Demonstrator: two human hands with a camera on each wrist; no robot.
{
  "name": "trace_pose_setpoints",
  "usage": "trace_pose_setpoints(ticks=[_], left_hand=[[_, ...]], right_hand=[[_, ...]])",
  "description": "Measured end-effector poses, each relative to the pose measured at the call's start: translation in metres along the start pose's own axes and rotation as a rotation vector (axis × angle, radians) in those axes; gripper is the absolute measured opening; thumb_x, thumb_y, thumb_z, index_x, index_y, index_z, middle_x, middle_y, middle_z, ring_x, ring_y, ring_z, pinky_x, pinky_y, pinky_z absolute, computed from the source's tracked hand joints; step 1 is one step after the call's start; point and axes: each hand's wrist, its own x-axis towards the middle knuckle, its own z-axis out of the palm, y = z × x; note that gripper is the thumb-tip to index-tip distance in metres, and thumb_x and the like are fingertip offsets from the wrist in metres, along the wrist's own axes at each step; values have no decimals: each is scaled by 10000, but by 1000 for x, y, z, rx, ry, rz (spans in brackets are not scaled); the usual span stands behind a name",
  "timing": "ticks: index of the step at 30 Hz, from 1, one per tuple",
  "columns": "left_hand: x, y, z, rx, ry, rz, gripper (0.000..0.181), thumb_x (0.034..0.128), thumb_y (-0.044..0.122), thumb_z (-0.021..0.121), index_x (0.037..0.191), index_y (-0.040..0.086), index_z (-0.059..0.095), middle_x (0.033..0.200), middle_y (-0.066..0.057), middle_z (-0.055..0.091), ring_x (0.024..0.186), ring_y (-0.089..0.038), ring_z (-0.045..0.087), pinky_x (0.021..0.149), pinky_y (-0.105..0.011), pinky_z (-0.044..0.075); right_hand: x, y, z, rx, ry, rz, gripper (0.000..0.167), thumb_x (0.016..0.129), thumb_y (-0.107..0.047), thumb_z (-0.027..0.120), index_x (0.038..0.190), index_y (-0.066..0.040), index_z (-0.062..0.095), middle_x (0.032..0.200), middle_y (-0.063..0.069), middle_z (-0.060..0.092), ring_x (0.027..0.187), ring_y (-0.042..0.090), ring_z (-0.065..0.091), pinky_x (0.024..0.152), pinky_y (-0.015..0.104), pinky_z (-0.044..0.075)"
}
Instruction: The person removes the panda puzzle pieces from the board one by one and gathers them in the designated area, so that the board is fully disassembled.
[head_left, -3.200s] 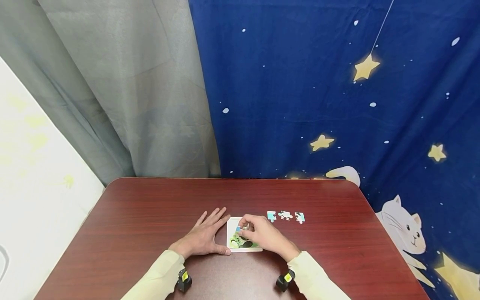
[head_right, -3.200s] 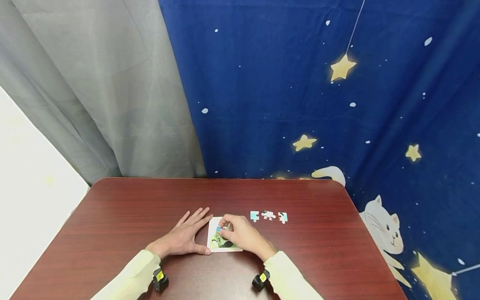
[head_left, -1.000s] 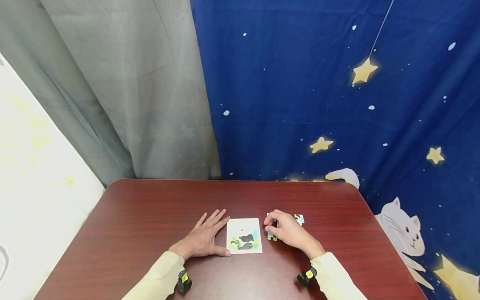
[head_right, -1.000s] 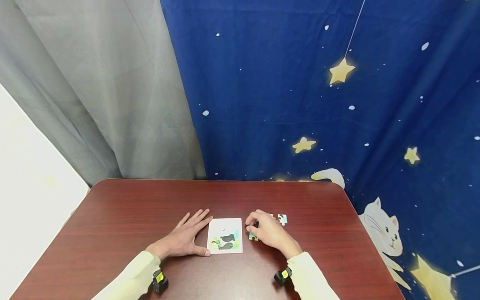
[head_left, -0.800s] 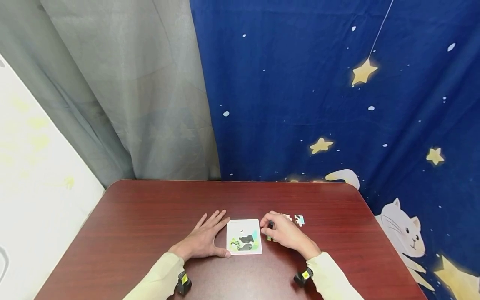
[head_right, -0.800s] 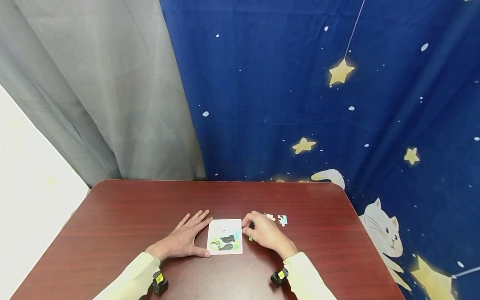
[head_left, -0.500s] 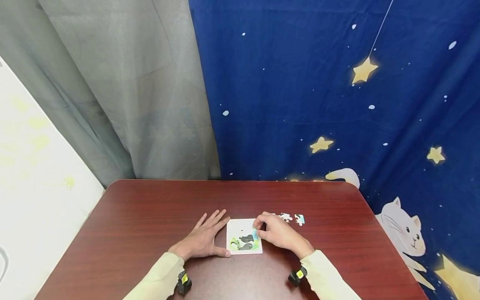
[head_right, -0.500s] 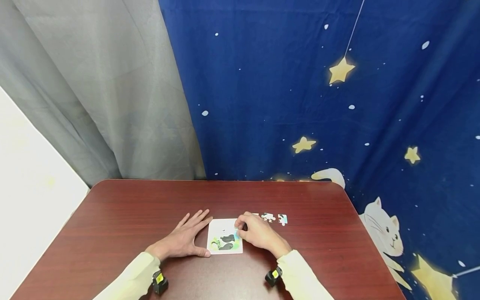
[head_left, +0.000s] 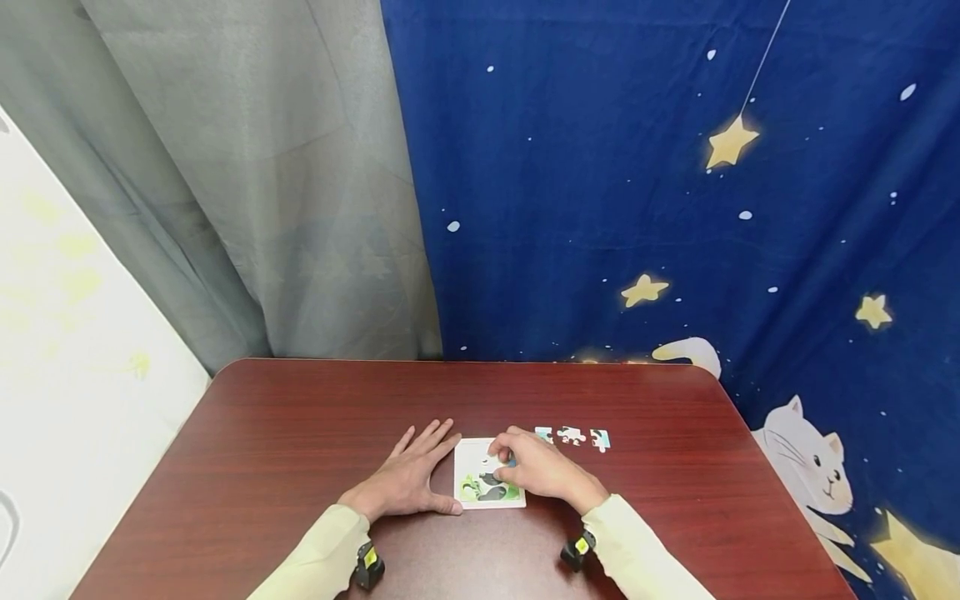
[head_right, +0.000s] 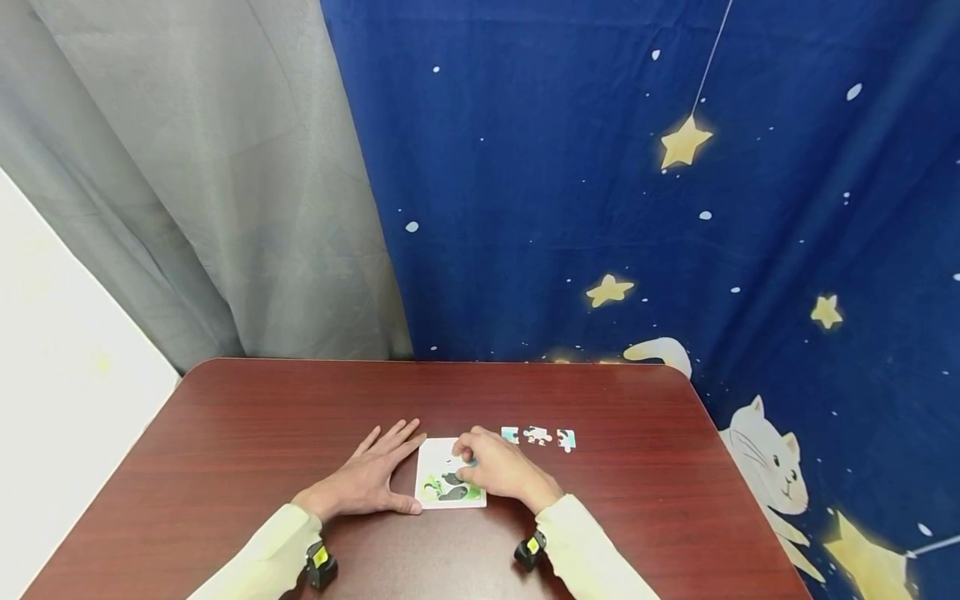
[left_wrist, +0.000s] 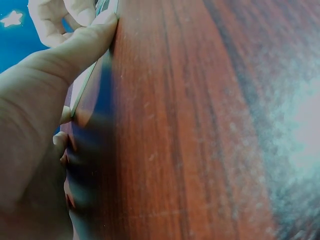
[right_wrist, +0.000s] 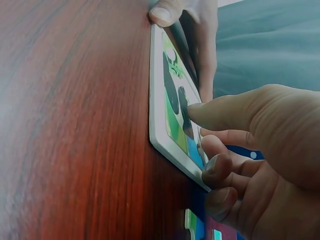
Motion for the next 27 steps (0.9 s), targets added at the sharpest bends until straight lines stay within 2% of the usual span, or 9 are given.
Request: trace_pose_setpoints(ticks=[6, 18, 27], left_hand=[[-1, 2, -1, 3, -7, -4, 1152, 779, 705, 835, 1664, 124, 381, 1797, -126, 217, 1681, -375, 178, 1340, -665, 115], [-1, 2, 1, -4, -8, -3, 1143, 789, 708, 825, 1664, 123, 381, 1797, -130, 213, 1681, -378, 176, 1337, -675, 116], [-2, 3, -2, -4, -12, -2, 1146, 788, 687, 838, 1659, 99, 383, 1794, -145, 216, 1676, -392, 181, 1332, -680, 115]], right_hand=[[4, -2, 3, -1, -6, 0, 274, 913, -191, 813, 1167, -143, 722, 972, -50, 634, 828, 57, 566, 741, 221, 480], [17, -11, 5, -9, -38, 102, 240, 902, -264, 837, 1046, -161, 674, 890, -70, 609, 780, 57, 549, 718, 237, 473], [18, -12, 4, 8, -59, 110, 271, 874, -254, 845, 1034, -153, 651, 892, -61, 605, 767, 61, 547, 702, 240, 476]])
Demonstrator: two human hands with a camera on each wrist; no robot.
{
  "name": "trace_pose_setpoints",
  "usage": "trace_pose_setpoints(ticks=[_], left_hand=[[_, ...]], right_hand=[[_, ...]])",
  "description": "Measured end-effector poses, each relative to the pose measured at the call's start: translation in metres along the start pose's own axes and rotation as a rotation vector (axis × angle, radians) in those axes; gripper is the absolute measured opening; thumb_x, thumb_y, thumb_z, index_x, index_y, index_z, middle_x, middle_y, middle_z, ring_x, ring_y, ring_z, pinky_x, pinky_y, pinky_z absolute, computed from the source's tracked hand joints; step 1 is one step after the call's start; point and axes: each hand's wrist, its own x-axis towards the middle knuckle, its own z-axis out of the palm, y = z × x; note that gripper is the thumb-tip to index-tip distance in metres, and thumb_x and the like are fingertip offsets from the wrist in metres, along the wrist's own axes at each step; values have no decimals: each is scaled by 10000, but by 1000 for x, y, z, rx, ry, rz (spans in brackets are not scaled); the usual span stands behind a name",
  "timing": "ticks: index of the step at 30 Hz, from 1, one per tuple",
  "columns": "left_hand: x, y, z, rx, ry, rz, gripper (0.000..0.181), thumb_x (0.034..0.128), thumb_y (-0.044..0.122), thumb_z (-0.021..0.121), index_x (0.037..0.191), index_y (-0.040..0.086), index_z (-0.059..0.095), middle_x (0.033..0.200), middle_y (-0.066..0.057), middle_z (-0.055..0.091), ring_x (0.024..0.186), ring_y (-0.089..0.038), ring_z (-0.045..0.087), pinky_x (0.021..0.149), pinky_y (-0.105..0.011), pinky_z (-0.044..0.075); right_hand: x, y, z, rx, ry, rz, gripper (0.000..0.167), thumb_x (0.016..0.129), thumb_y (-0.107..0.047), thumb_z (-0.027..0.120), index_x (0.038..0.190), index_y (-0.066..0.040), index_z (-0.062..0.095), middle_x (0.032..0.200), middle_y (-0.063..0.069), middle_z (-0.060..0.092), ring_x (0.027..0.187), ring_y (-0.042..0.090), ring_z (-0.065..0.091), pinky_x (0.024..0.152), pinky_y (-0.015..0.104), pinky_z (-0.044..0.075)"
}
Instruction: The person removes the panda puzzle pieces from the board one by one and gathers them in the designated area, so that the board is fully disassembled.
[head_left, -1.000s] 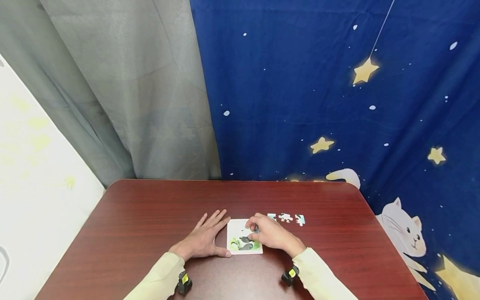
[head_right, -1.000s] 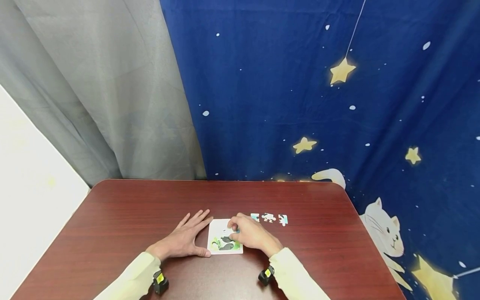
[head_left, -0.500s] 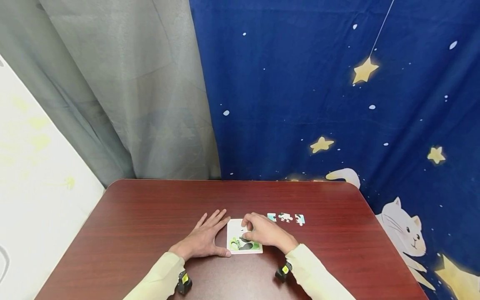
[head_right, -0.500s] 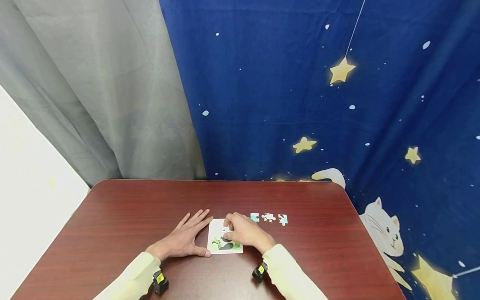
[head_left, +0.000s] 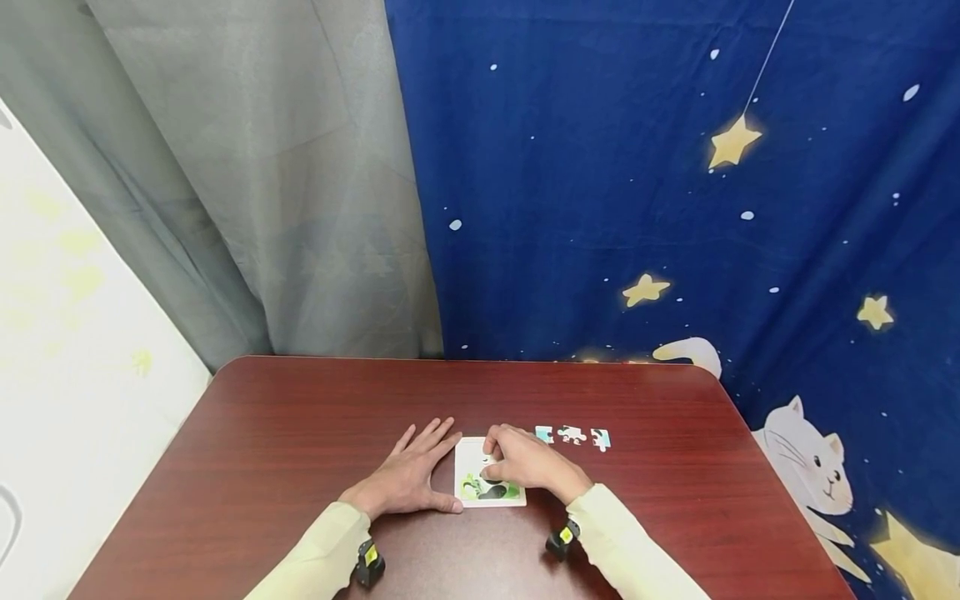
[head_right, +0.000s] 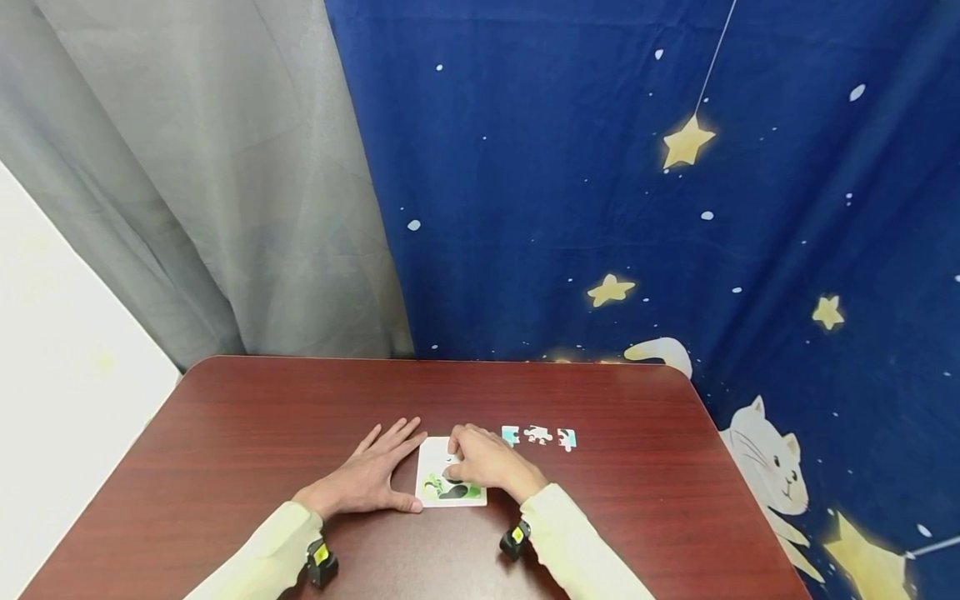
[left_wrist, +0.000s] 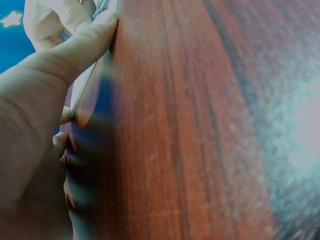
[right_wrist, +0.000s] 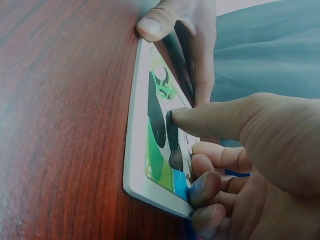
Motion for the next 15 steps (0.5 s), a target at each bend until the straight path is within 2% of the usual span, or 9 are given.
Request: trace_pose_setpoints(ticks=[9, 15], left_hand=[[-1, 0, 0, -14, 14, 16, 1138, 781, 674, 849, 1646, 84, 403, 1784, -167, 236, 1667, -416, 194, 1320, -696, 119], [0, 0, -1, -9, 3, 2, 1148, 784, 684, 843, 1656, 92, 386, 1791, -156, 220, 1676, -396, 179, 1331, -685, 115]], right_hand=[[-1, -1, 1, 5, 13, -5, 277, 868, -233, 851, 1028, -161, 637, 954, -44, 610, 825, 77, 555, 735, 245, 480], [-3, -1, 0, -17, 25, -12, 299, 853, -248, 859, 1031, -168, 633, 970, -44, 617, 834, 77, 556, 742, 253, 479]])
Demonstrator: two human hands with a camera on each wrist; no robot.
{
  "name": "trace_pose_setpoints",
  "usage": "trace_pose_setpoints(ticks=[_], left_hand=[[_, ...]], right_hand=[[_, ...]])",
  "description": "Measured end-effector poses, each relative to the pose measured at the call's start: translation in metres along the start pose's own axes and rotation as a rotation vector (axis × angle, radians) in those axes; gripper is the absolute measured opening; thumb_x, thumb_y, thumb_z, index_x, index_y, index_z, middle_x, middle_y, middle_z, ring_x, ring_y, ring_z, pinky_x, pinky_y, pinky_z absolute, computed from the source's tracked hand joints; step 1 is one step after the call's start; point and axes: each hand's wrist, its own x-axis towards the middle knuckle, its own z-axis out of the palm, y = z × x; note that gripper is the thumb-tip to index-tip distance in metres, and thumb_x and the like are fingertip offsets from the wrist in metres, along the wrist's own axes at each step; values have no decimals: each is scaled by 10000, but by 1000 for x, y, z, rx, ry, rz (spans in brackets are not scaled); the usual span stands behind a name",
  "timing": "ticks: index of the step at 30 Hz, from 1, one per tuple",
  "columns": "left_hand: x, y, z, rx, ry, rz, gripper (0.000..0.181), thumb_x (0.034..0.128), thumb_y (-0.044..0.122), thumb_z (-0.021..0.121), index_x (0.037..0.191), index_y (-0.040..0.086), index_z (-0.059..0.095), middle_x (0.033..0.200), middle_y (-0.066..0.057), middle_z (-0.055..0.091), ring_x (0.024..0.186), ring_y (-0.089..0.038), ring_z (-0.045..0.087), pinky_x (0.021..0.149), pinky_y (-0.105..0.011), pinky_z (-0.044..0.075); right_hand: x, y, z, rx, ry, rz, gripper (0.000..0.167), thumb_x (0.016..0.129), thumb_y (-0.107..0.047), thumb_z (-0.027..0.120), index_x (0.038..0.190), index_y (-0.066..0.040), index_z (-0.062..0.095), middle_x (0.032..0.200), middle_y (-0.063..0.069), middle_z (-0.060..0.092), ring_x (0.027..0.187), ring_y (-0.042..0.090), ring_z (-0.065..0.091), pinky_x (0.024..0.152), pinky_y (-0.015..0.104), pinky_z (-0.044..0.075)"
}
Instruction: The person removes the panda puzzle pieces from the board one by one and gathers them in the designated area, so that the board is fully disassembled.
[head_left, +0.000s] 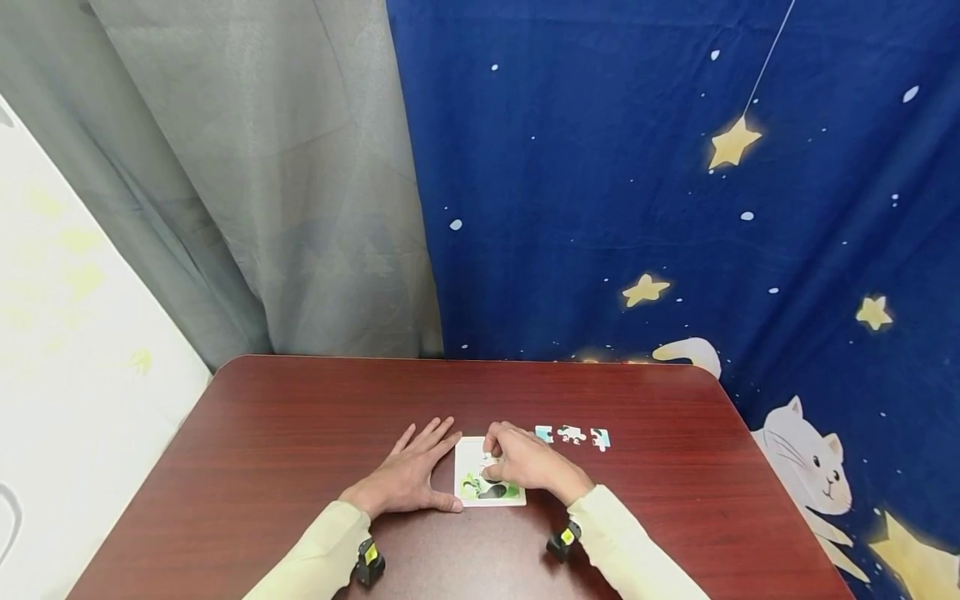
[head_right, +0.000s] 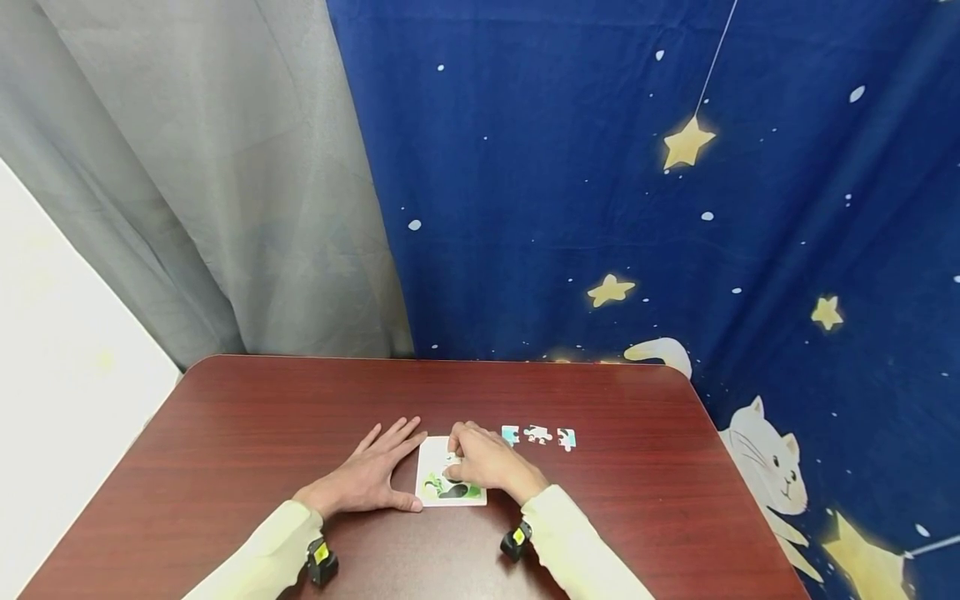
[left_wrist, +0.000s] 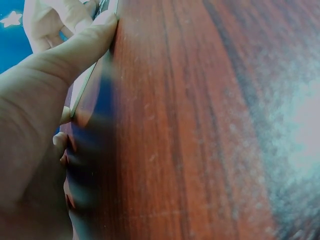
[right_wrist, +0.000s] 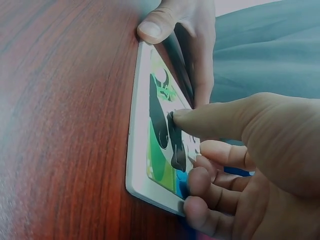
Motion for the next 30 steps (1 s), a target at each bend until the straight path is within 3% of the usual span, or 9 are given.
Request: trace_pose_setpoints(ticks=[10, 22, 30], left_hand=[[1, -2, 1, 15, 1, -2, 1153, 788, 699, 832, 1661, 99, 379, 1793, -153, 213, 1677, -392, 177, 1331, -682, 121], [0, -1, 1, 9, 1, -4, 1151, 783, 690, 841, 1656, 92, 388, 1792, -155, 218, 1675, -398, 185, 1328, -688, 122], [1, -1, 0, 8, -1, -9, 1149, 781, 691, 841, 1662, 113, 383, 1796, -136, 214, 1680, -380, 179, 1337, -673, 116]], right_hand=[[-5, -2, -2, 15, 6, -7, 321, 849, -219, 865, 1052, -168, 621, 984, -40, 609, 783, 79, 527, 705, 248, 464], [-6, 5, 3, 150, -4, -34, 318, 886, -122, 836, 1099, -143, 600, 998, -19, 647, 763, 65, 566, 729, 239, 500], [-7, 5, 2, 163, 20, -84, 267, 925, -70, 789, 1110, -149, 614, 964, -25, 635, 822, 68, 562, 723, 229, 489]])
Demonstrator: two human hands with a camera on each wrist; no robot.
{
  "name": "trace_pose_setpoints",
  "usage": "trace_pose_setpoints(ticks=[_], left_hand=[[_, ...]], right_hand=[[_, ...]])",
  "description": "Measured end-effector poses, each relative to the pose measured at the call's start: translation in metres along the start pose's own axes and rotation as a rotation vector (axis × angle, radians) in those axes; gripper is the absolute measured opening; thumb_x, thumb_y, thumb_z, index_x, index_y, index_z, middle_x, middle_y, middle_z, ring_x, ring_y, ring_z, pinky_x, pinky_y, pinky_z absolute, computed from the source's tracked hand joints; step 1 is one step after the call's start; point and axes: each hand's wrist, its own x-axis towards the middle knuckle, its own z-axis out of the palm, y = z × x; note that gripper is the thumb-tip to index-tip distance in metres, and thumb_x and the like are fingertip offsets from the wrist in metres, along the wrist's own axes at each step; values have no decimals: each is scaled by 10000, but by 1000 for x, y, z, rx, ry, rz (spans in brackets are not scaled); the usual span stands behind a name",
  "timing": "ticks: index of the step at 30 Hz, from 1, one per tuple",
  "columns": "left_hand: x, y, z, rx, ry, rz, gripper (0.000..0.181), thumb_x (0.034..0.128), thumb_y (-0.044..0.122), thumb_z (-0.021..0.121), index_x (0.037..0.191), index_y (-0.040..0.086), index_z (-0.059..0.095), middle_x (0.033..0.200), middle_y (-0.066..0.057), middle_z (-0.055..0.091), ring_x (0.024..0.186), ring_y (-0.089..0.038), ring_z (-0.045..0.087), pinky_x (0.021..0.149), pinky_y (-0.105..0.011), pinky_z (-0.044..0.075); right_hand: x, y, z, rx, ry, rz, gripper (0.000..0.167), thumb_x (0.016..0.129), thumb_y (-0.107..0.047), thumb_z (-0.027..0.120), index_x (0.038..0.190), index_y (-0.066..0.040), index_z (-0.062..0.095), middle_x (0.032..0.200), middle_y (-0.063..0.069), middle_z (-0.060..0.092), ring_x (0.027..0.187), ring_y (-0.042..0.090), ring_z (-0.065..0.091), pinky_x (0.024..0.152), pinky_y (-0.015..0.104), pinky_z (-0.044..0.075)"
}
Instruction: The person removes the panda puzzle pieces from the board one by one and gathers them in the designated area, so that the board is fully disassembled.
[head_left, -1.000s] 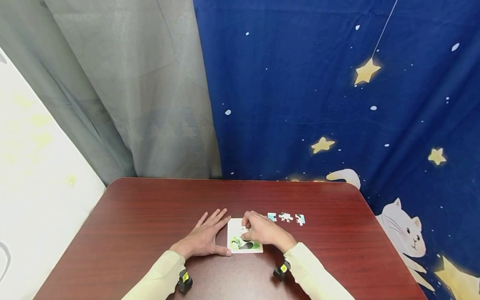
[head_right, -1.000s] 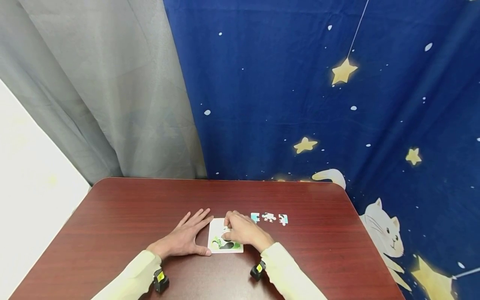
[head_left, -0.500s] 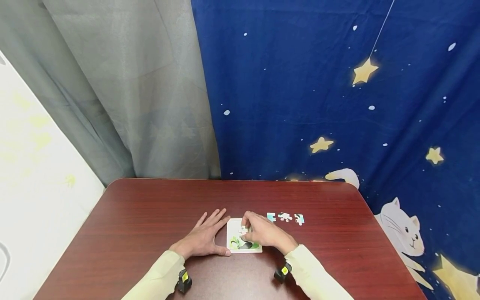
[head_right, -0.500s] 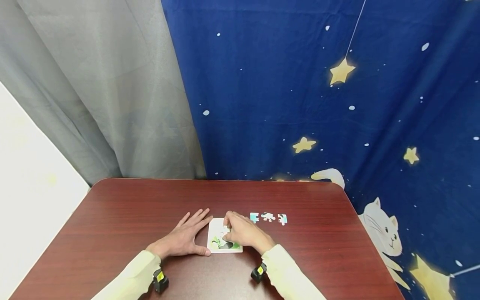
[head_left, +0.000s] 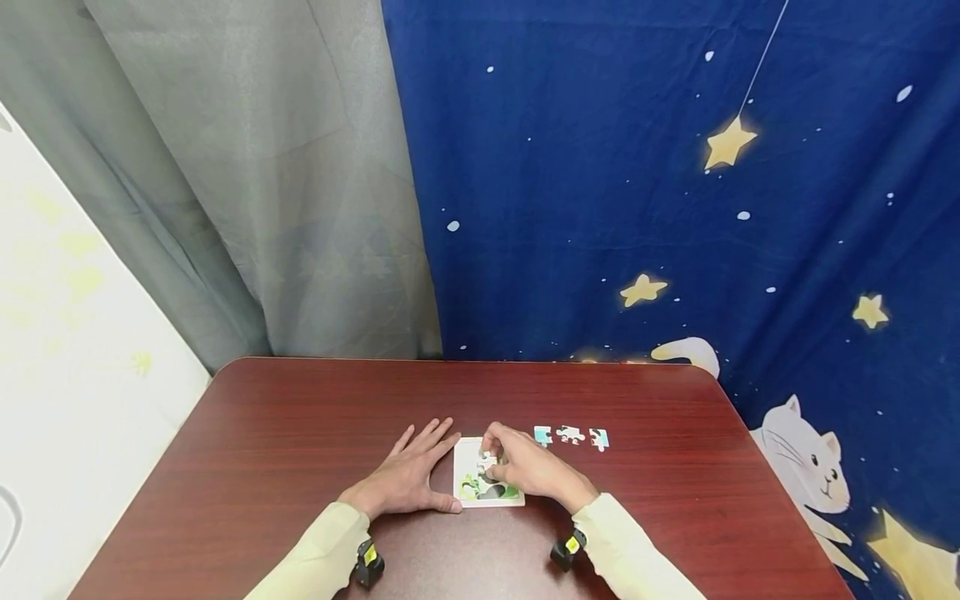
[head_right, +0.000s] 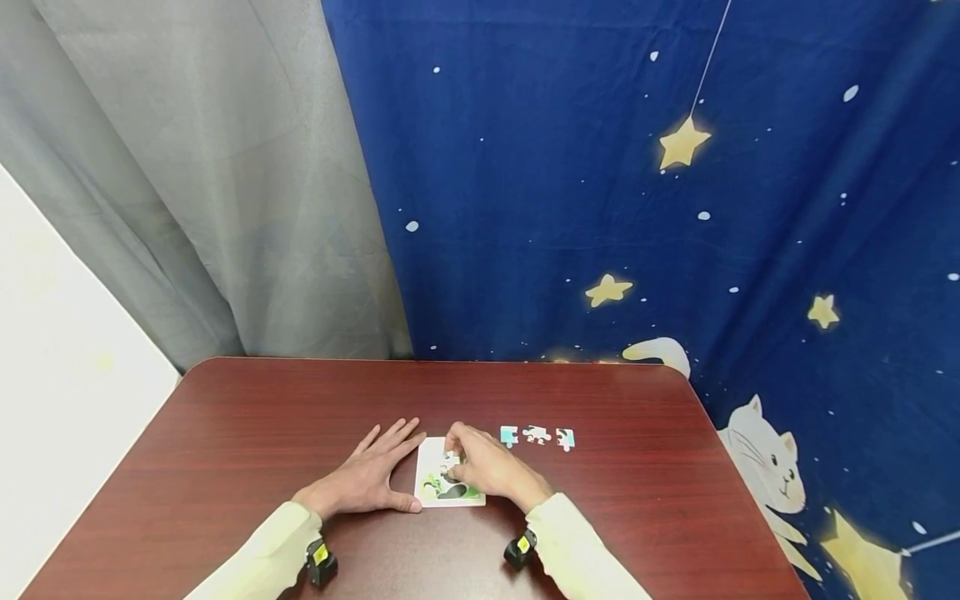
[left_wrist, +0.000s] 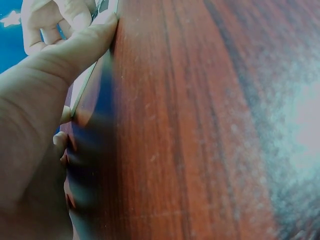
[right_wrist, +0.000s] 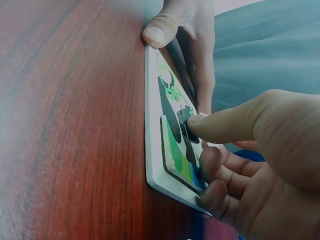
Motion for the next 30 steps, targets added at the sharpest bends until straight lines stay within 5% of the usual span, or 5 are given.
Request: trace_pose_setpoints(ticks=[9, 30], left_hand=[[1, -1, 1, 1, 2, 5, 1158, 779, 708, 832, 1663, 112, 381, 1796, -141, 211, 1681, -382, 173, 1336, -675, 114], [-1, 1, 1, 11, 8, 12, 1153, 782, 687, 844, 1656, 91, 386, 1792, -151, 221, 1674, -395, 189, 1331, -682, 130]], right_hand=[[-4, 0, -1, -4, -28, -36, 240, 987, -110, 743, 1199, -170, 648, 1002, -22, 684, 818, 33, 588, 733, 230, 504], [-5, 1, 2, -82, -44, -56, 180, 929, -121, 770, 1065, -192, 676, 810, -108, 575, 698, 5, 482, 644, 202, 427]])
